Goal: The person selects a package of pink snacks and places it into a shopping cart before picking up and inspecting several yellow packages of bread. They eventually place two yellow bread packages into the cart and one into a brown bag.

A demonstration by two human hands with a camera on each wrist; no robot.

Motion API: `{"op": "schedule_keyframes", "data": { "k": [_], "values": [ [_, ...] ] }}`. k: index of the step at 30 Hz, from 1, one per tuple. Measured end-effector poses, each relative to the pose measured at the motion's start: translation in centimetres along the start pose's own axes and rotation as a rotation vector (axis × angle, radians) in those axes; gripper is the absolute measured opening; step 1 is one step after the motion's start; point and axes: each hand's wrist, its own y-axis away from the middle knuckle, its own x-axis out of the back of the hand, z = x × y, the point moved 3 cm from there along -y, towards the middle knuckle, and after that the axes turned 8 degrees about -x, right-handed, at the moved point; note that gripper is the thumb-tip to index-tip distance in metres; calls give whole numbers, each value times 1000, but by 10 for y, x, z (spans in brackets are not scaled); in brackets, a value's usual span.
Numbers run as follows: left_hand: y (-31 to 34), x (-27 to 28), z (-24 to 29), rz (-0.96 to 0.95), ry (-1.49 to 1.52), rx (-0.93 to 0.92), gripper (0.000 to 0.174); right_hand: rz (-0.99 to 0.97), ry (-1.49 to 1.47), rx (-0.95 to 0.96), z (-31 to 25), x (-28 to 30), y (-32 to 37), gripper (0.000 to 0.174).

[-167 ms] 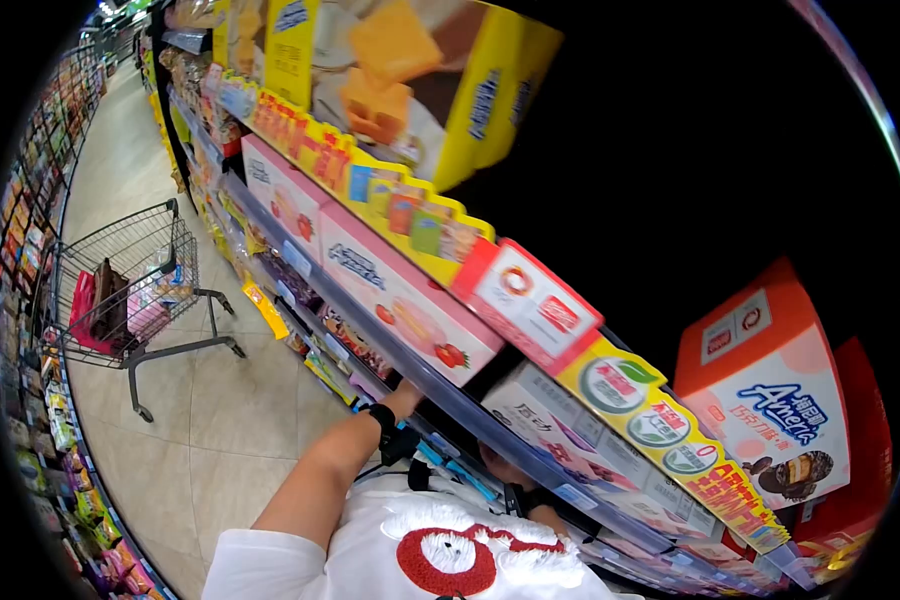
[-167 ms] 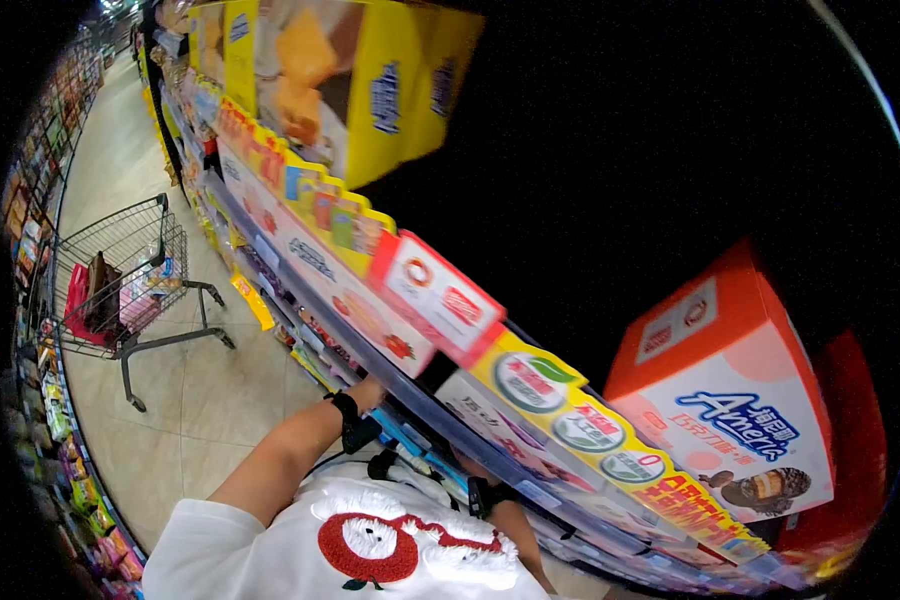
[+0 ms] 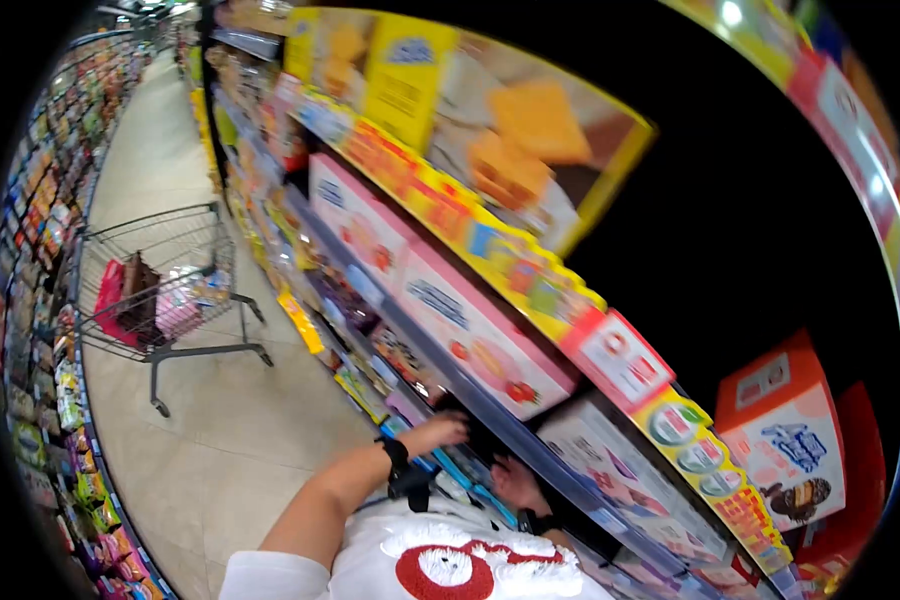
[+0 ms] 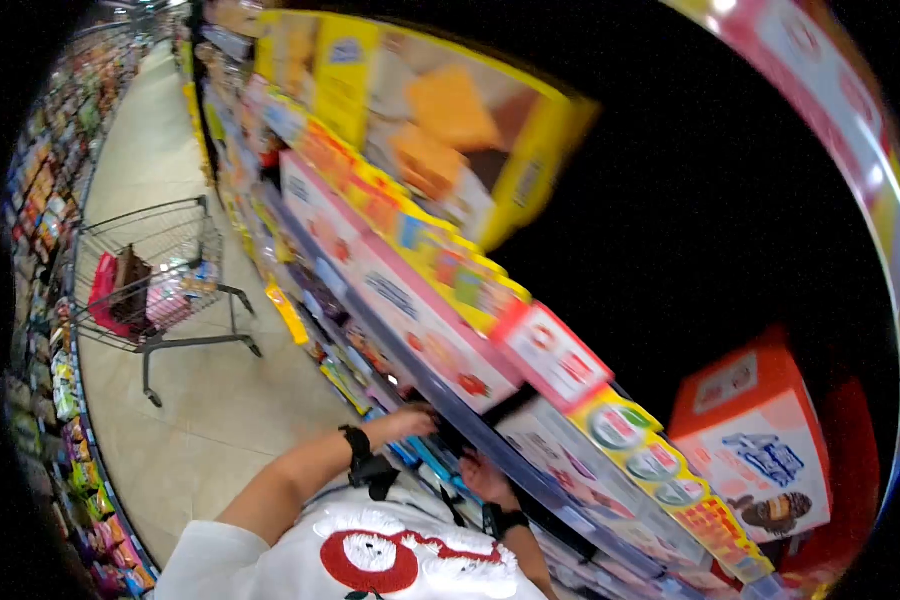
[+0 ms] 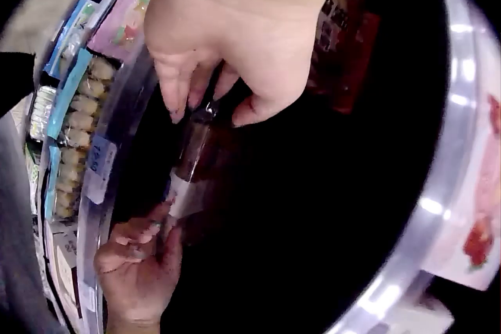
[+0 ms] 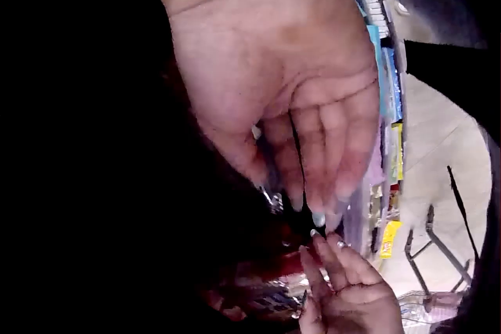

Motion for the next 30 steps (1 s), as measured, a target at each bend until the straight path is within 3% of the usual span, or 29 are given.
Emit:
{"op": "schedule_keyframes", "data": {
  "k": [1, 3, 6, 11, 15, 18, 22, 27, 30],
  "values": [
    [23, 14, -1, -92, 138, 60, 41, 41, -32, -71, 18, -14, -16, 36],
    [78, 30, 28, -35, -59, 97, 39, 90, 107, -209, 40, -38, -48, 37],
    [155, 97, 34, 116, -26, 83, 36, 226, 384, -359, 81, -66, -118, 36],
    [303, 207, 53, 741, 92, 10, 30, 259, 642, -667, 151, -102, -259, 39],
    [380, 265, 28, 996, 326, -34, 29, 439, 932, -731, 206, -135, -346, 37],
    [400, 297, 27, 1079, 380, -35, 29, 391, 1021, -851, 225, -139, -411, 38],
    [405, 345, 56, 1090, 389, -70, 26, 334, 1116, -854, 234, -164, -504, 38],
    [407, 449, 121, 1190, 201, -47, 35, 198, 1279, -738, 233, -221, -660, 33],
    [414, 509, 175, 1276, -20, -193, 30, 31, 1255, -603, 248, -282, -737, 28]
  ]
}}
